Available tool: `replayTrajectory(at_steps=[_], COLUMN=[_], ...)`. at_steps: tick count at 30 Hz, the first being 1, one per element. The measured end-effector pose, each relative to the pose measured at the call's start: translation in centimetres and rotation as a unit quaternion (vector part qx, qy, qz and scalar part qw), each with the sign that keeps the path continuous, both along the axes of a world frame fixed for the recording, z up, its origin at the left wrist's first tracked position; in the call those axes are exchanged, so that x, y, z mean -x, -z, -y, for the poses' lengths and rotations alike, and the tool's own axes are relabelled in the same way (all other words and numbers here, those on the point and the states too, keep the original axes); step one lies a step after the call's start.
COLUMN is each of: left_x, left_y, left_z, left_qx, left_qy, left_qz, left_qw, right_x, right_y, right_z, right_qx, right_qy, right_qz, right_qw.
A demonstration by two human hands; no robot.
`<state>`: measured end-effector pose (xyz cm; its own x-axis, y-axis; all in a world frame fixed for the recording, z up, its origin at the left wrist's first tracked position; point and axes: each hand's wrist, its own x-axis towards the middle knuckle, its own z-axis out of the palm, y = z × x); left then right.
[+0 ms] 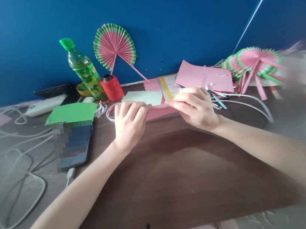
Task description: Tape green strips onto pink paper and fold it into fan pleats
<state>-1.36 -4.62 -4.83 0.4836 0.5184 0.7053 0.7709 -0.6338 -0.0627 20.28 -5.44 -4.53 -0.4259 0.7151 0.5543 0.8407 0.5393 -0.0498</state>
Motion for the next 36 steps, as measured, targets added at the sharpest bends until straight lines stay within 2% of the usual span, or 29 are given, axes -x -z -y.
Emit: replayTrajectory(at_steps=[3,7,9,11,16,19,27,31,36], left_x=[0.2,0.2,0.2,0.3,0.3,0.5,1.2,1.2,1.2], left_y=[0.1,0.6,0.9,1.0,1.1,1.1,1.5,1.9,2.3], left_z=[0.0,-0.6,-1.0,-1.3,-2.1,-2.6,-3.5,-3.6,-3.7], left_qx=[0.000,0.051,0.100,0.174,0.372,0.432,0.455,0.441,0.431], left_qy=[-0.006,0.014,0.034,0.059,0.085,0.072,0.073,0.074,0.083], left_qz=[-0.051,-0.110,-0.092,-0.042,0.066,0.081,0.092,0.081,0.075], left_qw=[0.999,0.993,0.990,0.982,0.922,0.895,0.883,0.891,0.895], right_x=[-0.2,-0.5,-0.5,-0.5,-0.5,-0.4,-0.8,-0.9,-0.9], right_y=[0.2,1.0,1.4,1.6,1.8,2.0,2.6,2.6,2.8], right_z=[-0.2,-1.1,-1.5,-1.8,-2.1,-2.3,-3.1,-3.3,-3.4], right_qx=[0.011,0.038,0.079,0.130,0.268,0.322,0.401,0.420,0.427], right_qy=[-0.004,-0.104,-0.151,-0.164,-0.136,-0.124,-0.130,-0.136,-0.137], right_qz=[0.025,0.003,-0.042,-0.090,-0.165,-0.192,-0.216,-0.179,-0.183], right_qw=[1.000,0.994,0.984,0.974,0.939,0.919,0.881,0.879,0.875])
